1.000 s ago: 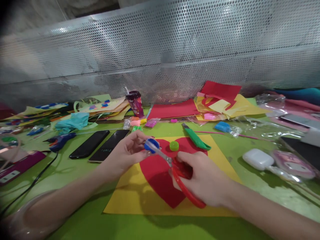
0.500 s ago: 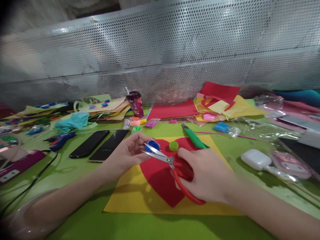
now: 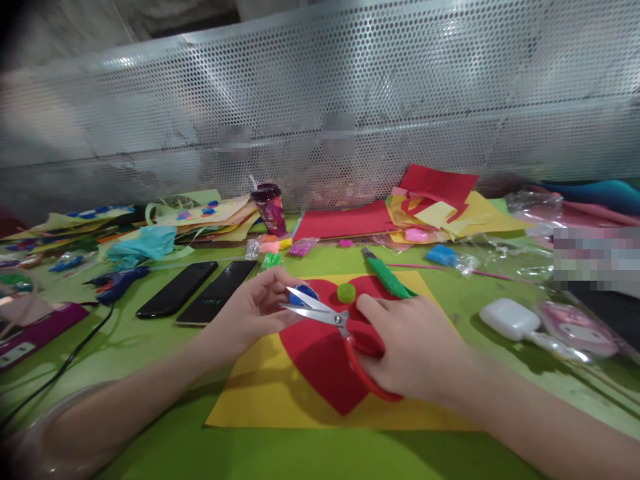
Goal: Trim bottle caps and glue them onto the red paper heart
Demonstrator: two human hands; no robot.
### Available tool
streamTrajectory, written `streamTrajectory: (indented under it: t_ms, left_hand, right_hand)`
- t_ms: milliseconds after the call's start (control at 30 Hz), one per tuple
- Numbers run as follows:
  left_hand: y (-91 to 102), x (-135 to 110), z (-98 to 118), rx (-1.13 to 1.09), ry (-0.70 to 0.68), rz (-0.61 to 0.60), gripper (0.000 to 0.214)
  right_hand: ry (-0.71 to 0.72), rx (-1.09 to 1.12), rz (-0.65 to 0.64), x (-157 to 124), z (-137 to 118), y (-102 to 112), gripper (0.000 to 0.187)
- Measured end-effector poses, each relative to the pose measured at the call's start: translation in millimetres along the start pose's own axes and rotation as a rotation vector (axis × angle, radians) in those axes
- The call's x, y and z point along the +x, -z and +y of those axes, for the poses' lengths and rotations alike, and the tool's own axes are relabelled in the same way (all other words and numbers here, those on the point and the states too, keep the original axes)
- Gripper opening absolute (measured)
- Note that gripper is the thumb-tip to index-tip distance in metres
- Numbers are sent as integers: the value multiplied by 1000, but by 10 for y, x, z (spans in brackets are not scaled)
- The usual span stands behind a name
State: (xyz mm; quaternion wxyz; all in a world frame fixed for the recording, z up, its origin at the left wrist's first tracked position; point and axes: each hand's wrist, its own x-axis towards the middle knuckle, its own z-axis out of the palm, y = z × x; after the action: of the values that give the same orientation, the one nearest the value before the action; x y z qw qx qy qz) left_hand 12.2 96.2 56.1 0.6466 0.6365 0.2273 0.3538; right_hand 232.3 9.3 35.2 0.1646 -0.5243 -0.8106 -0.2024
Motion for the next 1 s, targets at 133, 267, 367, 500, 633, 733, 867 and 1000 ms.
streamTrajectory:
  t_ms: [133, 267, 367, 500, 633, 733, 867, 1000]
  left_hand:
    - [-11, -4, 4, 5, -12, 18, 26]
    - [1, -28, -18, 80, -13, 44, 24]
    - [-2, -47, -34, 117, -33, 70, 23]
    - [-23, -52, -31, 132, -64, 87, 23]
    - [-32, -47, -21, 155, -55, 86, 23]
    - [-28, -45, -25, 160, -50, 73, 22]
    - [-27, -43, -27, 150, -44, 74, 23]
    - [-42, -49, -6, 143, -19, 61, 22]
  right_hand:
    - [7, -48, 5, 16, -30, 9, 10]
    - [34, -59, 19, 41, -57, 41, 10]
    - [43, -70, 42, 51, -71, 58, 10]
    - [53, -94, 68, 59, -85, 73, 16]
    - [37, -117, 59, 69, -89, 94, 19]
    - [47, -112, 48, 68, -84, 98, 17]
    - [35, -135, 63, 51, -85, 74, 17]
    - [31, -171, 77, 51, -97, 75, 19]
